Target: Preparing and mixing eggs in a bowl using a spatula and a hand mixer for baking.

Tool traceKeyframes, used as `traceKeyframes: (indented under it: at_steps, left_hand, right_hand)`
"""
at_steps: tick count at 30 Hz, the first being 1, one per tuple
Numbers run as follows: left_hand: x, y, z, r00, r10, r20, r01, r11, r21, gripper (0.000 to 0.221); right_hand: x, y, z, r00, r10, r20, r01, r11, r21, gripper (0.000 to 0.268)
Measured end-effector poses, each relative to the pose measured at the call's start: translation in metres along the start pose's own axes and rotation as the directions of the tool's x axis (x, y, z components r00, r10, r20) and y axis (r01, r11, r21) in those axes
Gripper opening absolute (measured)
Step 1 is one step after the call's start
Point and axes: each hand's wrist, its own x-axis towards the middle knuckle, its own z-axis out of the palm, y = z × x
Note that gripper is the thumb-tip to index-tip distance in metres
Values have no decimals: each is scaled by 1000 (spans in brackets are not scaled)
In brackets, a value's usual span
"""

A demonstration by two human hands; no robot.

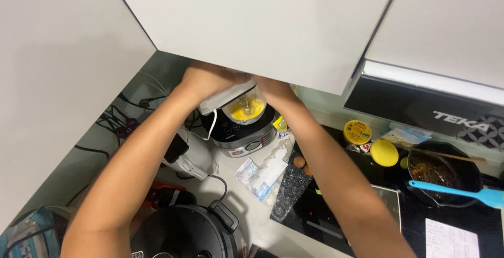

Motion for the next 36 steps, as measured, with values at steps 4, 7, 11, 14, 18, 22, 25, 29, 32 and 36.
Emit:
traceKeyframes:
  at_steps: [4,7,11,14,18,22,25,29,32,36]
  left_hand:
    - [-5,-3,4,998,-61,-18,60,997,-49,52]
    - [-3,-3,5,998,-54,-36,53,998,-43,50]
    - [-1,-2,5,999,-44,-30,44,999,1,47]
    - [-3,-4,9,998,-14,-64,14,1000,2,46]
    - [0,-4,6,999,-24,-48,24,1000,9,46]
    - [-1,-4,6,999,-44,-4,44,999,10,46]
    - [1,4,0,999,-37,7,37,999,31,45]
    - [-3,1,0,998,-56,-6,56,998,39,44]
    - [0,3,-1,999,-42,-8,42,999,28,44]
    - [-2,-6,10,998,-57,-19,57,998,1,43]
  right_hand:
    - [-54,38,23,991,135,-4,-117,874,471,70]
    - [-77,43,46,995,43,87,-74,916,395,124]
    - [-91,32,60,999,36,18,-40,914,403,145]
    - [-87,21,56,998,54,-12,-42,875,482,135]
    - [-86,12,47,998,50,-24,-35,906,421,132]
    - [-88,10,47,998,49,-45,-23,884,466,126]
    - [-87,8,43,997,71,-35,-48,890,453,124]
    - [-88,7,40,996,72,-54,-42,905,423,124]
    - [-88,6,39,994,108,-19,-88,885,457,126]
    - [-88,6,38,997,78,-21,-58,873,484,120]
